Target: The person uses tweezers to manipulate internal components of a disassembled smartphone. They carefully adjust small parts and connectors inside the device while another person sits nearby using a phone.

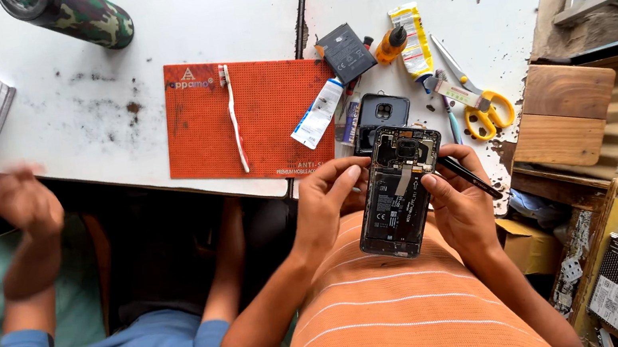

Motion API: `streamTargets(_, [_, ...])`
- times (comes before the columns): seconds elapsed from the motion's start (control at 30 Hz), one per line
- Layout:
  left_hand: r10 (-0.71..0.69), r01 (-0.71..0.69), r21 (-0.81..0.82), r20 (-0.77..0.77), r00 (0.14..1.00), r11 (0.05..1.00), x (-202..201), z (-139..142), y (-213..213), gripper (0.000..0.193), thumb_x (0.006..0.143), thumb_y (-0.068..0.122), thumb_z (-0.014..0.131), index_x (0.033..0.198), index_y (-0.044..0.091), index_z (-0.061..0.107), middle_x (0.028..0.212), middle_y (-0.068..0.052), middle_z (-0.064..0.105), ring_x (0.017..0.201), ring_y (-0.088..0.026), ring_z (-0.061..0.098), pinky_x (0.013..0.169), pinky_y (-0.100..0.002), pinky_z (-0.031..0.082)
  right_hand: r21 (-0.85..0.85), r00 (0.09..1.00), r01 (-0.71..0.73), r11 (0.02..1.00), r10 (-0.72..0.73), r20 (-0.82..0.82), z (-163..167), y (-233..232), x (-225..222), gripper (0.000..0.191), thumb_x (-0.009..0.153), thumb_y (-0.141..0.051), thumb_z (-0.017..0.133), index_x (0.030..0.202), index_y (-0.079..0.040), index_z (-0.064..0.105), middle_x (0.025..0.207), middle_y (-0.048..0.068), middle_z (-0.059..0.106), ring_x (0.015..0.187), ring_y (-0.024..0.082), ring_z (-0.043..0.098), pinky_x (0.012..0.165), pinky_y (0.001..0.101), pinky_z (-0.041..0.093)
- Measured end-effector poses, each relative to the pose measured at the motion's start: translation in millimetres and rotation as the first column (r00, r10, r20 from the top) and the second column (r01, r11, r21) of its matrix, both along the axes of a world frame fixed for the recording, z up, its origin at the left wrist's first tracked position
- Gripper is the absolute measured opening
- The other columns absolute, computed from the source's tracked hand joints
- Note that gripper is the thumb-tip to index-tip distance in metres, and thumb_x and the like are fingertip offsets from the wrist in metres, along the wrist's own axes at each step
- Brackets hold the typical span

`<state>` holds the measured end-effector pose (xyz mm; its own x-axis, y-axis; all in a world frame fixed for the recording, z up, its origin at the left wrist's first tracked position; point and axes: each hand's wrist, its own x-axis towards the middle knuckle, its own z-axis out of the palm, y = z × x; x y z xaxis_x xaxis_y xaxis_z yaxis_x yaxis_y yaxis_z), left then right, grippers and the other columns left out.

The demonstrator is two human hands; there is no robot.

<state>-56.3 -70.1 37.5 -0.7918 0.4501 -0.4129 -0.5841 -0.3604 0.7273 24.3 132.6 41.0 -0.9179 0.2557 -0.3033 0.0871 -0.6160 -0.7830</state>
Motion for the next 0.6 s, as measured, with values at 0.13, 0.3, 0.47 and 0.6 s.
streamTargets(0.13, [-0.036, 0.038, -0.078, 0.027, 0.999, 0.996, -10, 3, 2, 0.019, 0.098, 0.011, 0.069, 0.11, -0.003, 0.074, 0.088, -0.007, 0.075, 0.072, -0.009, 0.07, 0.064, -0.023, 0.06, 0.025, 1.0, -0.002, 1.0, 0.002, -0.024, -6, 6, 5, 0.039, 0.097, 0.004, 0.068, 0.131, -0.003, 0.049, 0.124, 0.017, 0.068, 0.116, 0.021, 0.067, 0.1, 0.0356, 0.057])
streamTargets(0.3, [-0.083, 0.081, -0.15, -0.008, 0.997, 0.985, -14, 9, 5, 0.018, 0.095, 0.01, 0.073, 0.107, -0.003, 0.075, 0.087, -0.008, 0.076, 0.074, -0.01, 0.072, 0.066, -0.023, 0.062, 0.036, 1.0, 0.002, 0.999, -0.001, -0.025, -8, 11, 7, 0.04, 0.096, 0.005, 0.068, 0.13, -0.004, 0.048, 0.125, 0.017, 0.068, 0.117, 0.023, 0.068, 0.1, 0.0365, 0.057])
streamTargets(0.47, [-0.099, 0.094, -0.174, -0.025, 0.995, 0.98, -14, 9, 8, 0.016, 0.095, 0.01, 0.074, 0.106, -0.002, 0.074, 0.087, -0.007, 0.076, 0.075, -0.008, 0.071, 0.067, -0.023, 0.062, 0.065, 1.0, 0.002, 0.998, 0.0, -0.028, -8, 12, 7, 0.04, 0.096, 0.004, 0.069, 0.13, -0.003, 0.048, 0.126, 0.018, 0.068, 0.117, 0.024, 0.068, 0.1, 0.037, 0.058])
streamTargets(0.6, [-0.114, 0.1, -0.204, -0.059, 0.992, 0.974, -14, 11, 9, 0.016, 0.095, 0.01, 0.074, 0.105, -0.002, 0.074, 0.086, -0.007, 0.075, 0.073, -0.008, 0.07, 0.065, -0.022, 0.06, 0.083, 0.999, 0.003, 0.997, 0.0, -0.036, -8, 13, 7, 0.041, 0.096, 0.004, 0.07, 0.13, -0.002, 0.048, 0.127, 0.018, 0.068, 0.117, 0.024, 0.068, 0.101, 0.0366, 0.057])
